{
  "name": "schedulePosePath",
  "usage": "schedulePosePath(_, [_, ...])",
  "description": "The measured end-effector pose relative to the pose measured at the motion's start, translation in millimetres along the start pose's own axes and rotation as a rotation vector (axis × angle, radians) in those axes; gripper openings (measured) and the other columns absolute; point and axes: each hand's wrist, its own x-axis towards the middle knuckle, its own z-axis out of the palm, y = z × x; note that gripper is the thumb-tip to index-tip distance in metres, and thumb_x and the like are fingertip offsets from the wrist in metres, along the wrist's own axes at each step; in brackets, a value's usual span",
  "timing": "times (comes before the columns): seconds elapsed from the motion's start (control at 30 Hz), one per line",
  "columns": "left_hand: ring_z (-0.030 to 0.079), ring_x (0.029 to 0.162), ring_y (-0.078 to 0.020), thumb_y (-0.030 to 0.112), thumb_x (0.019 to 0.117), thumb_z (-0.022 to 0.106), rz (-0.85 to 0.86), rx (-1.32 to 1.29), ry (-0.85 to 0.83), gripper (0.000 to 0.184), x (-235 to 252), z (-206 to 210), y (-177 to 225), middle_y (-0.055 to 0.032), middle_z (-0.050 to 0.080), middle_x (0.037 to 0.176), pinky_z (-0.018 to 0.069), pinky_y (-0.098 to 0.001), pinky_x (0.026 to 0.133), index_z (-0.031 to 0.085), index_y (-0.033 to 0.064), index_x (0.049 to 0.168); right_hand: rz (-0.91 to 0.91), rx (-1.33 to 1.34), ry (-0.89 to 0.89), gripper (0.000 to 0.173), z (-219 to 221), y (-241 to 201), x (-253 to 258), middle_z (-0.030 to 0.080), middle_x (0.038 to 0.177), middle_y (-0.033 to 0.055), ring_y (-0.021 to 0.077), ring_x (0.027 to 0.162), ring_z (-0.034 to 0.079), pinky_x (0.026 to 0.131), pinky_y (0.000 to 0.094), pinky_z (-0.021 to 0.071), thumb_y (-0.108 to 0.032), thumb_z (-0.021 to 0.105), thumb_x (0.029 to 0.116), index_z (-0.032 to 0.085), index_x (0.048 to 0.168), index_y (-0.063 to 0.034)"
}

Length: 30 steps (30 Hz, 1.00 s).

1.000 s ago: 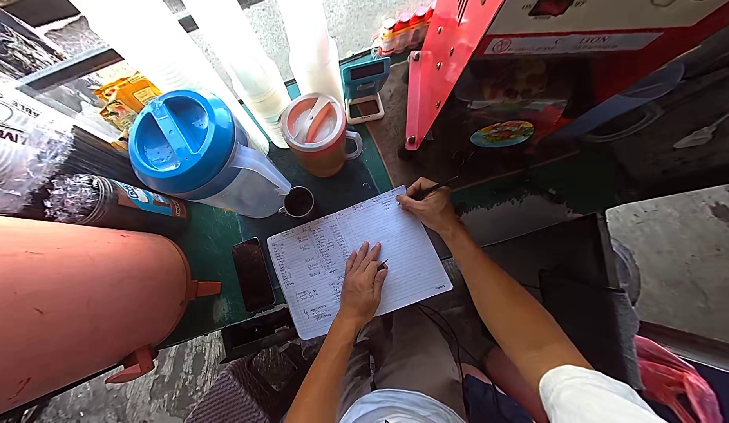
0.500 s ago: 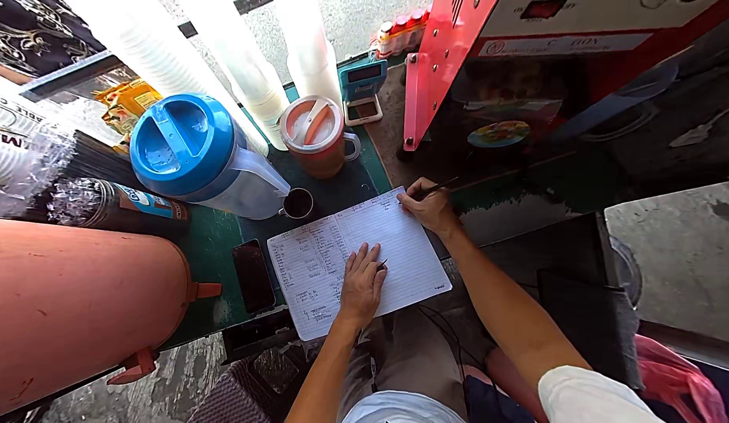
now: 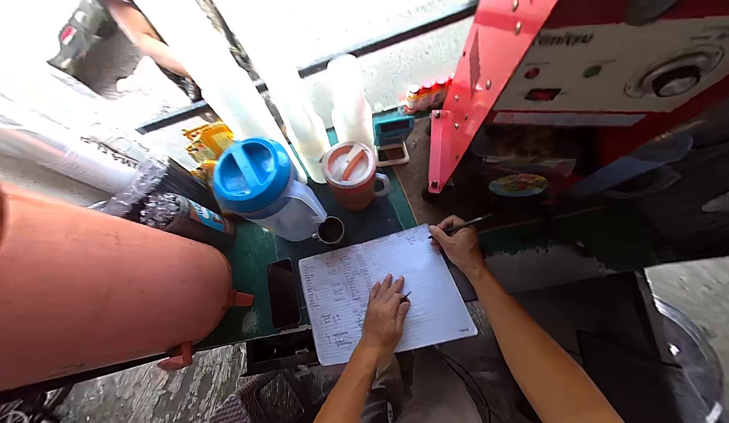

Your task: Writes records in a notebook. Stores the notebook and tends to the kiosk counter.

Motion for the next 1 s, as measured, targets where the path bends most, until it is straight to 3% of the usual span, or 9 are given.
schedulePosePath(0.43, [0.038, 0.151, -0.0263, 0.025, 0.1104, 0.04, -0.062, -0.066, -0.089, 0.041, 3.3, -12.3, 7.7, -0.0097, 0.056, 0.151, 0.0205, -0.0493, 0.127, 0.071, -0.0014, 0.117, 0.02, -0.054, 0.01, 0.018, 6.6, -15.8, -1.9, 0.061, 0.061, 0.0012, 0.0076, 0.046, 0.06, 0.046, 0.0249, 0.0535, -0.014, 0.069, 0.0958, 0.057, 0.094, -0.0021])
schedulePosePath(1.0, [0.037, 0.151, -0.0275, 0.025, 0.1101, 0.041, -0.049, -0.066, -0.109, 0.041, 3.2, -8.4, 7.6, -0.0113, 0.055, 0.151, 0.0199, -0.0506, 0.127, 0.071, -0.003, 0.114, 0.026, -0.051, 0.041, 0.016, 4.8, -9.1, 0.2, 0.062, 0.06, 0.0045, 0.0111, 0.045, 0.06, 0.045, 0.0273, 0.0536, -0.009, 0.07, 0.0943, 0.057, 0.09, -0.0013])
